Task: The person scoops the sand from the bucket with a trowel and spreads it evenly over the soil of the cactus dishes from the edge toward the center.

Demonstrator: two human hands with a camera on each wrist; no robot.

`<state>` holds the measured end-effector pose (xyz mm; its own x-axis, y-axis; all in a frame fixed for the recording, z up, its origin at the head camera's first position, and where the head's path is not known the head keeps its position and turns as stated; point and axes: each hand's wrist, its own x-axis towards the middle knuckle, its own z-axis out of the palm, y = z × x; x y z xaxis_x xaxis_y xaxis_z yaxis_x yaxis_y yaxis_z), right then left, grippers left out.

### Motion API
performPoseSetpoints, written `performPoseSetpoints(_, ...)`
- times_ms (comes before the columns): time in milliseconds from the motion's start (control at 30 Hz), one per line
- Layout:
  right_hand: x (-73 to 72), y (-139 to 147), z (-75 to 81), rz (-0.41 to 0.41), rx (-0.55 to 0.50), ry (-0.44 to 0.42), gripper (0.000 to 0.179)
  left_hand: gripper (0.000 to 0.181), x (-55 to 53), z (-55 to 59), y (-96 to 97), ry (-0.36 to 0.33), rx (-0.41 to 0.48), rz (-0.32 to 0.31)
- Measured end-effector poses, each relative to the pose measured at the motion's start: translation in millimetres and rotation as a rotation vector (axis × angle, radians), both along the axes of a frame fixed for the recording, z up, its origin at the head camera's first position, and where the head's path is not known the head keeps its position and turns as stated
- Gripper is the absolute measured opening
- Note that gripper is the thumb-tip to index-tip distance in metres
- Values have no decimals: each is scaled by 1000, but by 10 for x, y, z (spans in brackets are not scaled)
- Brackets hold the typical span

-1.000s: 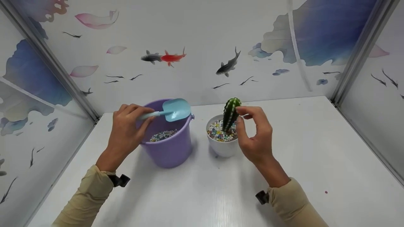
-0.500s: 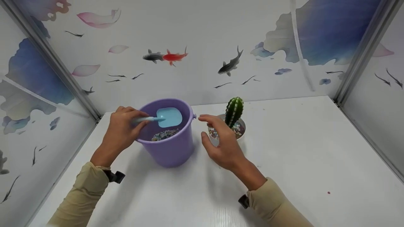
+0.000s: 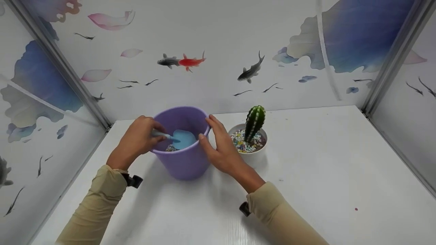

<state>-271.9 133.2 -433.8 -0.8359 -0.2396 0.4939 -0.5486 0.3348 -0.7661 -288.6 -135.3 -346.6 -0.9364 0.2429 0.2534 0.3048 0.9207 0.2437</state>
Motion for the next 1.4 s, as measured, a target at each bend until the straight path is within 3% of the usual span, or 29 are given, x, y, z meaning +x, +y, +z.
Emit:
performPoseSetpoints(167,-70,-54,-21,1,-83,-70,68,6,-67,29,83,-12,-108,11)
performPoseSetpoints(367,-95,-56,-54,11,-115,-112,73,14,-152,-5,168,70,-281,73)
performPoseSetpoints(500,-93,-60,-44,22,-113,-122,73,18,-204,-21,205,98,-365,73)
performPoseSetpoints(867,-85,-84,-19,50,-111,-133,73,25,-299,-75,292,-2,-536,87)
performPoseSetpoints(1033,-82,-80,-12,51,-110,-140,73,26,-305,-68,305,4,-562,86)
performPoseSetpoints(1167,-75,-72,-16,45,-119,-133,73,15,-298,-71,286,27,-554,31)
performPoseSetpoints(1300,-59,-68,-16,55,-127,-129,72,4,-293,-101,263,-33,-510,-5)
performPoseSetpoints(1400,-55,-70,-9,58,-124,-126,71,3,-296,-118,278,-84,-488,29)
